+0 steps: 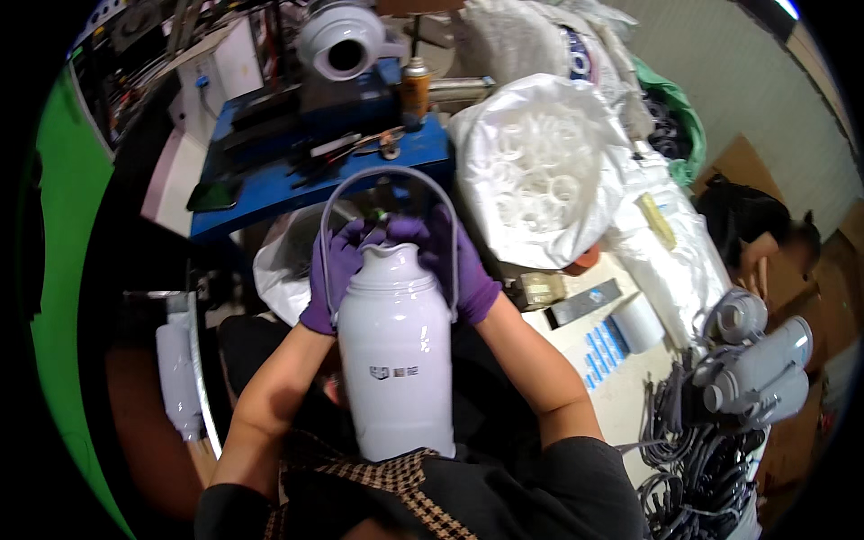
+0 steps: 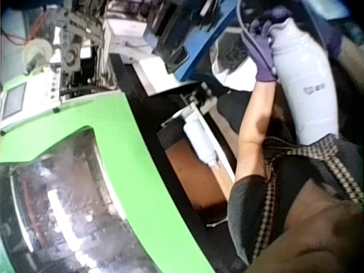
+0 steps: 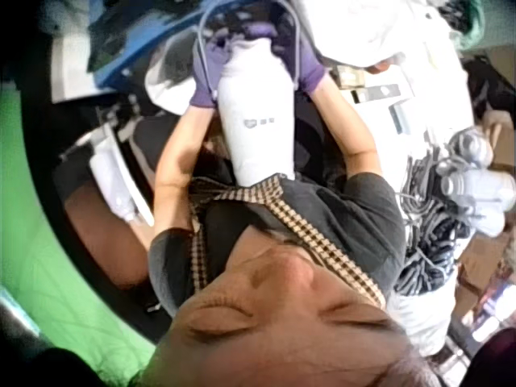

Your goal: The person assembles white plastic containers by attaching handles and lids. They pick up a container, fit a handle onto the rim, and then place a lid on top. The process is repeated for multiple units in a workshop setting.

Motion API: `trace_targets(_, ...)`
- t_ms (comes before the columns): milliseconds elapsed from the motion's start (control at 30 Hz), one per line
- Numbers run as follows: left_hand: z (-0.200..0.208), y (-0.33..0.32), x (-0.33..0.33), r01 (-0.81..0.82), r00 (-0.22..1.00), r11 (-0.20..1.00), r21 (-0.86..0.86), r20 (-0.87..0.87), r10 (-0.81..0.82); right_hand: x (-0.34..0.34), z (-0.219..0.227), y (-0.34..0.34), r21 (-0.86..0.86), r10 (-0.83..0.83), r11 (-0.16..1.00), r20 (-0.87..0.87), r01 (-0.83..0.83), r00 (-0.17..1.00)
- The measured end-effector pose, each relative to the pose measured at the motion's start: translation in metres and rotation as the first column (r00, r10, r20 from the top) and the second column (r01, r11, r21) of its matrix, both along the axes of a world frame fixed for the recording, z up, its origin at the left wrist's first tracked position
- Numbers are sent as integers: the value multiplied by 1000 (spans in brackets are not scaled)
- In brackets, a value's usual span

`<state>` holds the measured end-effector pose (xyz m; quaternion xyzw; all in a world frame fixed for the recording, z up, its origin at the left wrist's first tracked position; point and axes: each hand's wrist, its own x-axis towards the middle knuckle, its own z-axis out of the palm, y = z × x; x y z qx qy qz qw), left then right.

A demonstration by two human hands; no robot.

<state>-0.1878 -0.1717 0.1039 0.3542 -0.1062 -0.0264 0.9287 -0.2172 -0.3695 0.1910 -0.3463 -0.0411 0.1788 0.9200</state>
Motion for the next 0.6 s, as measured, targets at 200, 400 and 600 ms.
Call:
trace_targets(200, -7, -35, -66, 47, 986, 891, 451, 121, -113, -23, -23, -133, -756, 227, 443, 614, 481, 756)
trace_targets(400, 24, 30, -58, -97, 992, 883, 459, 116, 48, -103, -33, -379, -577, -531, 431, 459, 694, 712)
trace_targets(600, 81, 135, -69, -251, 956, 967, 49, 167, 240, -160, -76, -634, -687, -428, -435, 727, 582, 537)
